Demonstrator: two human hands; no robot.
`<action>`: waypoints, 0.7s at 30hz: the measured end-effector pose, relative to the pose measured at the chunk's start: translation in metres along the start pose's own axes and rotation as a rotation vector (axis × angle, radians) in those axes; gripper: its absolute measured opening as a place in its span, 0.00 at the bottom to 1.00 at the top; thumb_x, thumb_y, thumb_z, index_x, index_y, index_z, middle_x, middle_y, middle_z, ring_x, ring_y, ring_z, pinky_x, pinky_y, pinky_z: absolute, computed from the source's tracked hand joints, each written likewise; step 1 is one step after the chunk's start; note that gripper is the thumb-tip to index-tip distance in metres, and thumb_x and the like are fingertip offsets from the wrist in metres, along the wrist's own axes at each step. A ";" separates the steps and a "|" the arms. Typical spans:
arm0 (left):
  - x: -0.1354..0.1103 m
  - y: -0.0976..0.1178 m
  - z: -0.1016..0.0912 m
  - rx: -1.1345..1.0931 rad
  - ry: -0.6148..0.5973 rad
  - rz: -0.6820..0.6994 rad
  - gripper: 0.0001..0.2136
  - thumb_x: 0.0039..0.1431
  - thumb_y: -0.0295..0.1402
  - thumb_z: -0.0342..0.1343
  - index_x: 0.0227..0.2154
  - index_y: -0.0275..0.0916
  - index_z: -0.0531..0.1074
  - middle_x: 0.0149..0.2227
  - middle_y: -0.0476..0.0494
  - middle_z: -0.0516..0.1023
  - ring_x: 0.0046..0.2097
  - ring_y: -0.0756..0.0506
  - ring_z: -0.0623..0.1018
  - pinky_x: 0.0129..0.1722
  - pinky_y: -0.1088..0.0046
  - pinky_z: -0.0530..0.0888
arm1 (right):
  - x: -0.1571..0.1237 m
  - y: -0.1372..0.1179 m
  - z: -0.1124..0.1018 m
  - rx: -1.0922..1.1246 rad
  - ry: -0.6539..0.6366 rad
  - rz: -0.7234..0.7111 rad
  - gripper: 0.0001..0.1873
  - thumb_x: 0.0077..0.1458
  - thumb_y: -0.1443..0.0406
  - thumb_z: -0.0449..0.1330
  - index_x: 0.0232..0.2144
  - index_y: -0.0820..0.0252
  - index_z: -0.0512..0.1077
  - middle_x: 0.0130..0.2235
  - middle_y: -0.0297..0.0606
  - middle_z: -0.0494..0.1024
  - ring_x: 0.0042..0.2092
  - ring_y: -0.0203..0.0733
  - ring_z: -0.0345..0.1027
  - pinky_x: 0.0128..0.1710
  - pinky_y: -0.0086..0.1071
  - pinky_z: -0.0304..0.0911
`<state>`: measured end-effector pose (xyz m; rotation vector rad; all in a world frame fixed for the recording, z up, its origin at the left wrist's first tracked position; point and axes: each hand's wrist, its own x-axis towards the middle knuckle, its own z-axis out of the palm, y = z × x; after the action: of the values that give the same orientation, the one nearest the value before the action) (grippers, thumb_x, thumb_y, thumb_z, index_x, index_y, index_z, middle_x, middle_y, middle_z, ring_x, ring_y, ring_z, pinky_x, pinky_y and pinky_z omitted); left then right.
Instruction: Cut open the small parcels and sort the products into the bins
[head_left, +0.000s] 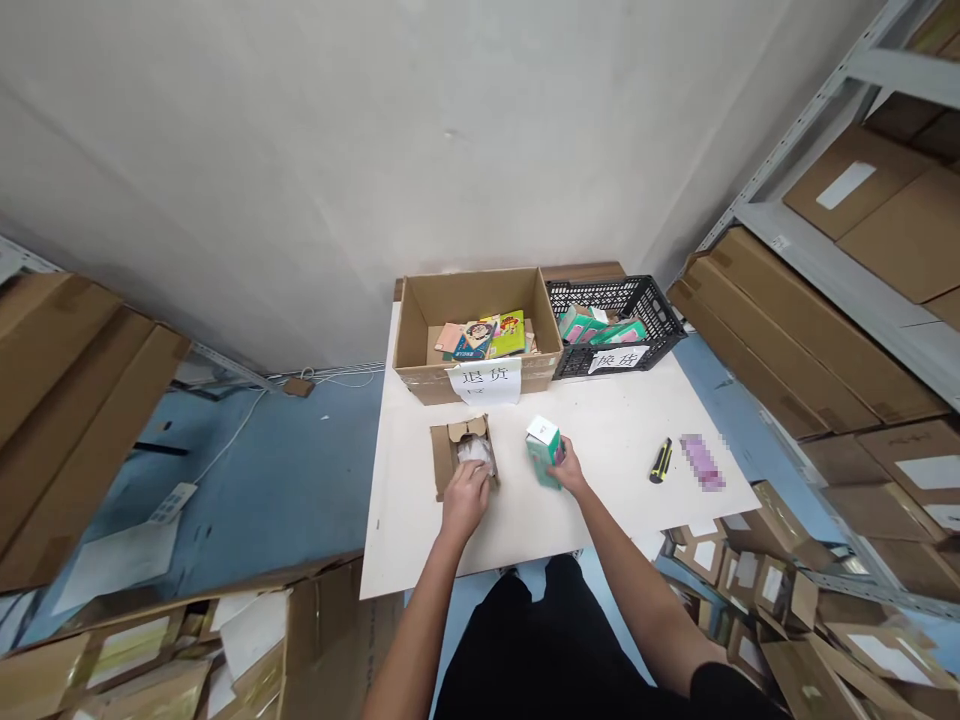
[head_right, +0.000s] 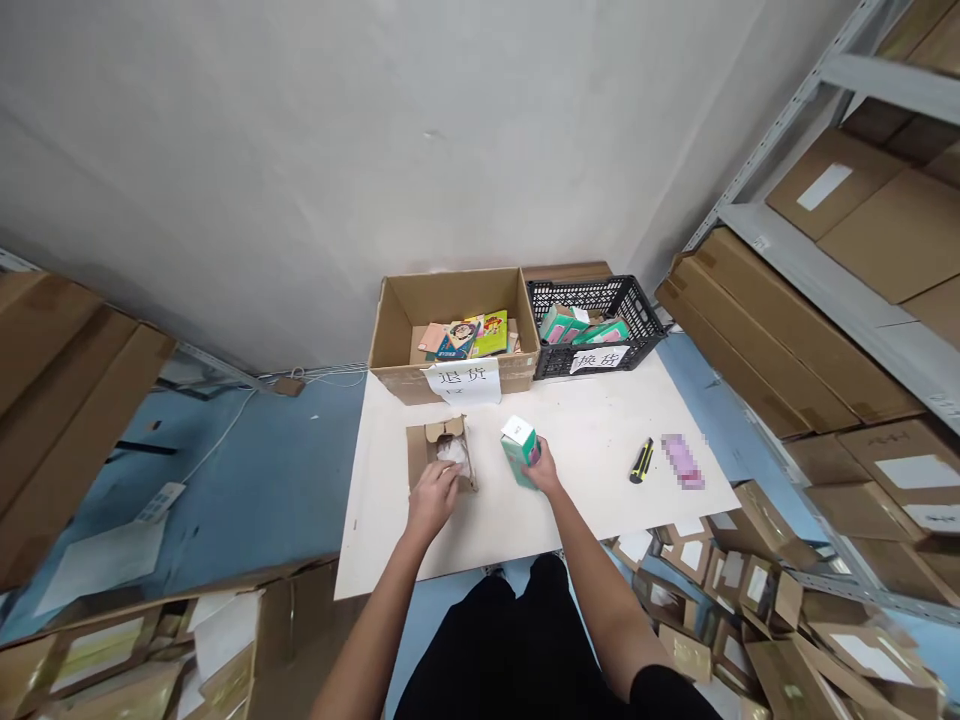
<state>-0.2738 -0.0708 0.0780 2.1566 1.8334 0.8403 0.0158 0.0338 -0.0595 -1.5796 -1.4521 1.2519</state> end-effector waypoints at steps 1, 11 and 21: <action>0.011 0.008 0.007 -0.014 -0.026 0.006 0.19 0.69 0.26 0.50 0.58 0.44 0.76 0.52 0.38 0.79 0.56 0.39 0.77 0.56 0.59 0.77 | -0.004 0.000 -0.007 0.030 -0.010 -0.040 0.45 0.38 0.64 0.65 0.61 0.54 0.63 0.54 0.41 0.78 0.53 0.53 0.74 0.54 0.44 0.70; 0.095 0.079 0.120 -0.109 -0.774 0.192 0.32 0.57 0.24 0.62 0.64 0.53 0.71 0.74 0.46 0.61 0.73 0.34 0.60 0.67 0.56 0.66 | 0.002 0.003 -0.064 -0.171 -0.406 -0.146 0.30 0.48 0.69 0.62 0.56 0.58 0.75 0.59 0.47 0.79 0.59 0.54 0.72 0.61 0.50 0.66; 0.143 0.089 0.131 -0.106 -0.616 -0.234 0.22 0.76 0.47 0.44 0.56 0.43 0.78 0.48 0.40 0.85 0.49 0.41 0.81 0.52 0.68 0.73 | -0.021 0.005 -0.082 -0.054 -0.083 0.141 0.31 0.55 0.65 0.59 0.61 0.54 0.71 0.57 0.41 0.80 0.45 0.44 0.79 0.49 0.39 0.74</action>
<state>-0.1190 0.0744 0.0561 1.8083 1.6202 0.1792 0.0950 0.0234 -0.0319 -1.7090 -1.4573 1.3835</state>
